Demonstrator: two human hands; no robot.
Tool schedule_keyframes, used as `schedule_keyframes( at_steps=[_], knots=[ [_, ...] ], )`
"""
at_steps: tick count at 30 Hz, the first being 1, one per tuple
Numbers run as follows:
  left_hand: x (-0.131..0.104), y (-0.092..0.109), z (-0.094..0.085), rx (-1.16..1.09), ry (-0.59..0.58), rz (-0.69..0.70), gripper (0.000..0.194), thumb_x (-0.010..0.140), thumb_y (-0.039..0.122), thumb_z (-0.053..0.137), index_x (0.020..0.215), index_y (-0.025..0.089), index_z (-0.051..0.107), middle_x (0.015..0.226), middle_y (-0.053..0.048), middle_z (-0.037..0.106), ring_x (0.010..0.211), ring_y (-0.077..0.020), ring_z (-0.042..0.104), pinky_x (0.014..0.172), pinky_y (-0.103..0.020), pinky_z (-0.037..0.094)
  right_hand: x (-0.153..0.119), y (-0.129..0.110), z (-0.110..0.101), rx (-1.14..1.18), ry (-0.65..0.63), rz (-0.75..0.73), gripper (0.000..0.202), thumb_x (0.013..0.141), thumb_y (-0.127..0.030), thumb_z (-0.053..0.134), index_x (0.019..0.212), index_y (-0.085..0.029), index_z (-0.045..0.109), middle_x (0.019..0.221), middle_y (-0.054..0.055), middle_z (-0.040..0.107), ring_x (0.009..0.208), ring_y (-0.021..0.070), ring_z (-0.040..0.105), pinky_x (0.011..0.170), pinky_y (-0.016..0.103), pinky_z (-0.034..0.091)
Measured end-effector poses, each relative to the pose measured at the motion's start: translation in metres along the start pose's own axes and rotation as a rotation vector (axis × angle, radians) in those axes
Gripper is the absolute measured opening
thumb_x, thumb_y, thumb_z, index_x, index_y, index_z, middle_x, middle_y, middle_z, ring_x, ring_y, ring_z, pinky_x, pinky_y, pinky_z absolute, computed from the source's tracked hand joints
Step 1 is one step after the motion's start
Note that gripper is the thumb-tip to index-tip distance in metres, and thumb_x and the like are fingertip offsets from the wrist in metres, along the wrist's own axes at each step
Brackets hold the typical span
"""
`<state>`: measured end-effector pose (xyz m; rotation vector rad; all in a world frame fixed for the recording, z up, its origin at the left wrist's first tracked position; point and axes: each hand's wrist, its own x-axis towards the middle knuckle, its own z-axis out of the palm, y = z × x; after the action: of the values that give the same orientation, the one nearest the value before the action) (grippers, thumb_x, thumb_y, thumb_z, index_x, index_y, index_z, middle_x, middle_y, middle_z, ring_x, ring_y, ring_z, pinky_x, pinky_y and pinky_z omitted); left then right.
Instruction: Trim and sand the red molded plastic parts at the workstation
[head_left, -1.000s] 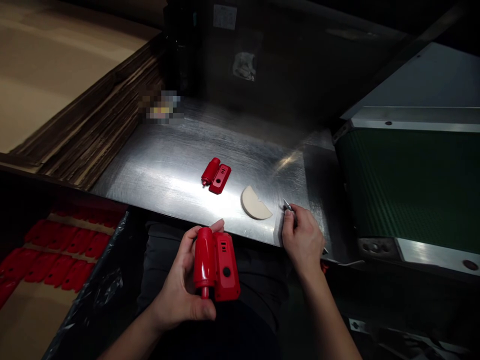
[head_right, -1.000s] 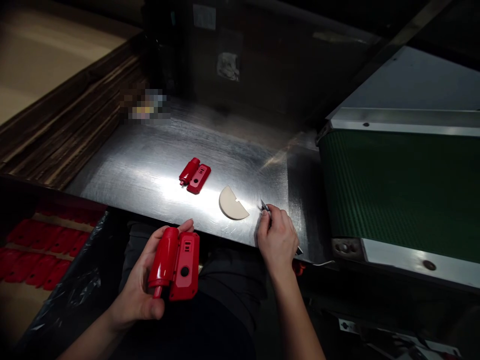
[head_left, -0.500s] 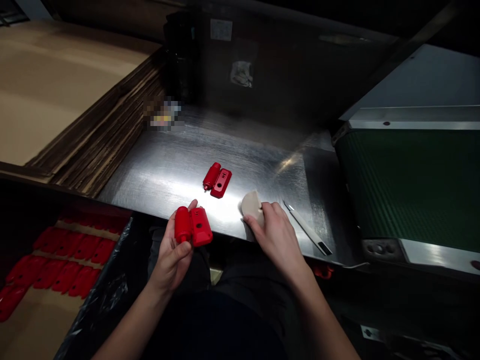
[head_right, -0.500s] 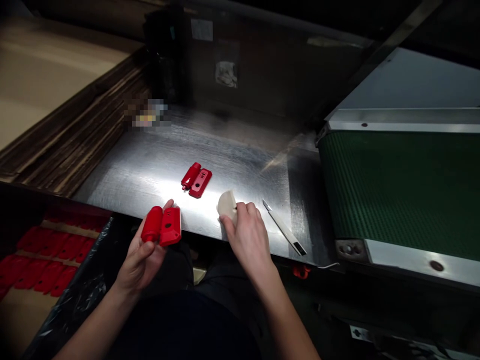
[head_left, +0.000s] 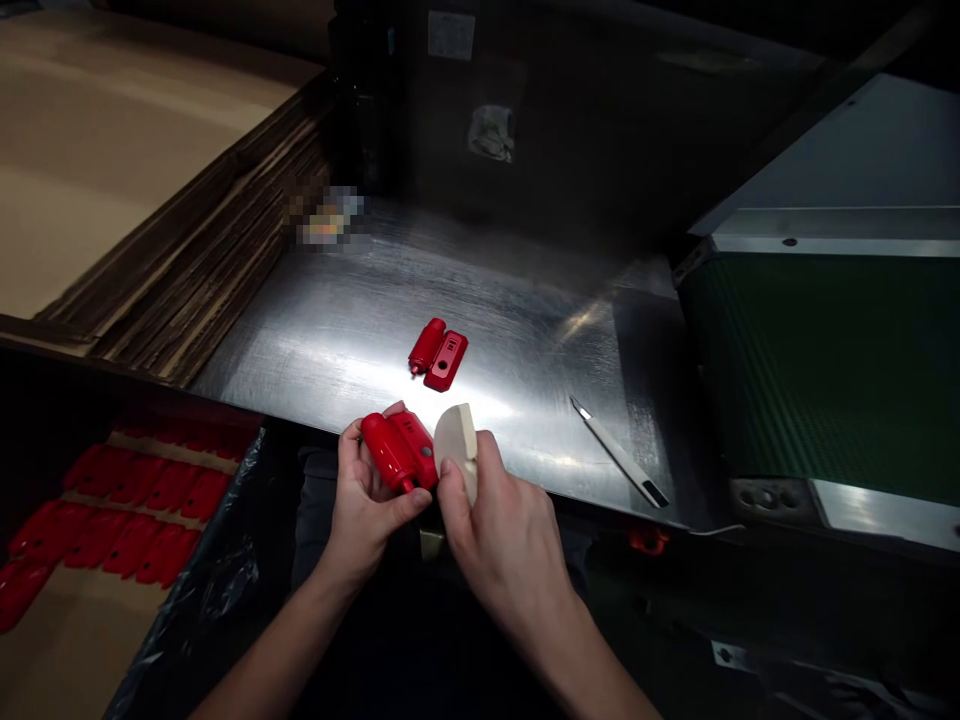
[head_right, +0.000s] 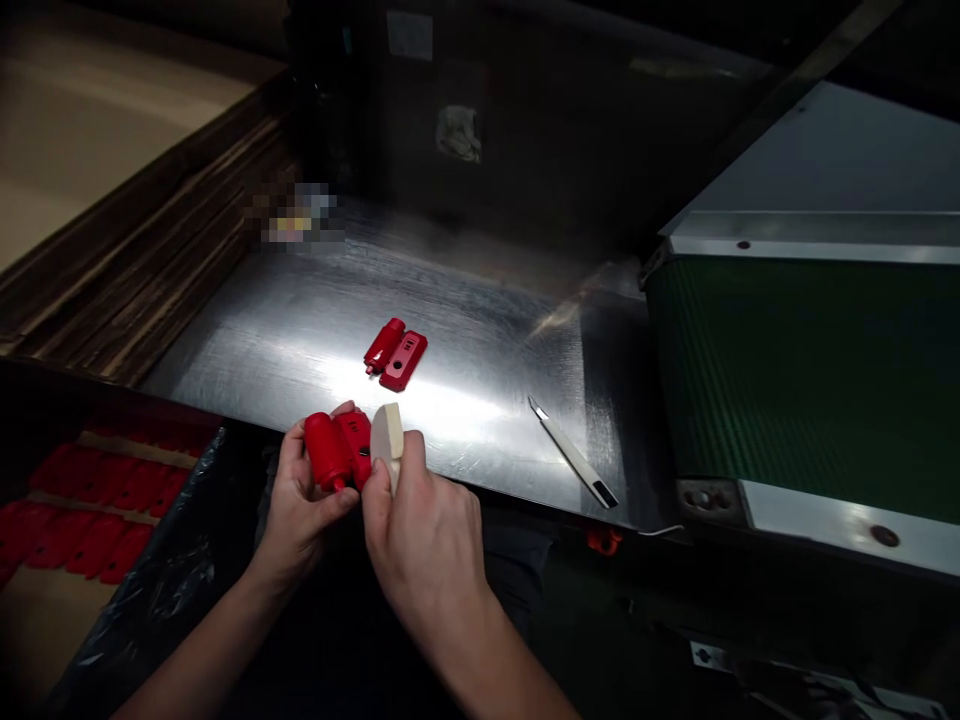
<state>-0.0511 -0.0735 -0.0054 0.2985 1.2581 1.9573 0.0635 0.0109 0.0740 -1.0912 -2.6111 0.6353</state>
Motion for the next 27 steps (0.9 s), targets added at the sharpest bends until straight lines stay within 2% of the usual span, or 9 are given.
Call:
schedule_keyframes(
  at_steps=[3,8,16,21,24,27],
  knots=[
    [0.0004,-0.0002,0.0015,-0.009,0.002,0.000,0.089,0.065,0.028,0.103,0.135,0.027,0.048,0.167,-0.016,0.047,0.133,-0.0300,0.067,0.101,-0.032,0.062,-0.0027,0.0024,-0.0014,0.020,-0.017,-0.048,0.022,0.107,-0.030,0.038,0.102,-0.019,0.056,0.053,-0.003,0.061,0.039,0.0199,0.060,0.045,0.029,0.026],
    [0.0012,0.0006,0.0021,0.002,0.016,0.002,0.089,0.064,0.029,0.103,0.134,0.028,0.048,0.167,-0.016,0.046,0.135,-0.0326,0.066,0.103,-0.035,0.062,-0.0078,0.0050,0.0016,-0.001,0.055,-0.036,0.024,0.108,-0.031,0.038,0.106,-0.017,0.058,0.054,-0.002,0.063,0.038,0.0214,0.061,0.041,0.030,0.027],
    [0.0022,0.0003,0.0035,0.001,0.043,-0.007,0.091,0.063,0.030,0.104,0.135,0.027,0.047,0.164,-0.017,0.049,0.138,-0.0343,0.064,0.104,-0.037,0.062,-0.0081,0.0036,0.0031,0.033,0.025,-0.053,0.025,0.109,-0.033,0.037,0.104,-0.019,0.057,0.055,-0.002,0.065,0.039,0.0209,0.063,0.042,0.029,0.030],
    [0.0016,-0.0009,0.0044,-0.024,0.062,0.003,0.093,0.061,0.028,0.104,0.134,0.027,0.047,0.165,-0.018,0.049,0.139,-0.0338,0.064,0.102,-0.034,0.062,-0.0080,0.0036,0.0020,0.016,0.042,-0.028,0.027,0.110,-0.033,0.037,0.106,-0.017,0.058,0.055,-0.001,0.066,0.039,0.0217,0.064,0.041,0.030,0.031],
    [0.0020,-0.0014,0.0044,-0.040,0.067,-0.005,0.092,0.062,0.028,0.104,0.135,0.025,0.048,0.165,-0.019,0.049,0.138,-0.0331,0.065,0.102,-0.032,0.062,-0.0075,0.0037,0.0010,0.075,-0.005,-0.069,0.025,0.109,-0.033,0.038,0.104,-0.019,0.057,0.056,-0.002,0.066,0.040,0.0210,0.065,0.042,0.029,0.033],
    [0.0022,-0.0017,0.0042,-0.050,0.071,-0.005,0.092,0.063,0.027,0.104,0.136,0.026,0.048,0.168,-0.018,0.046,0.138,-0.0332,0.065,0.101,-0.032,0.062,-0.0061,0.0047,-0.0003,0.051,0.027,-0.036,0.025,0.108,-0.032,0.038,0.105,-0.017,0.058,0.055,-0.002,0.065,0.039,0.0215,0.064,0.041,0.029,0.033]
  ],
)
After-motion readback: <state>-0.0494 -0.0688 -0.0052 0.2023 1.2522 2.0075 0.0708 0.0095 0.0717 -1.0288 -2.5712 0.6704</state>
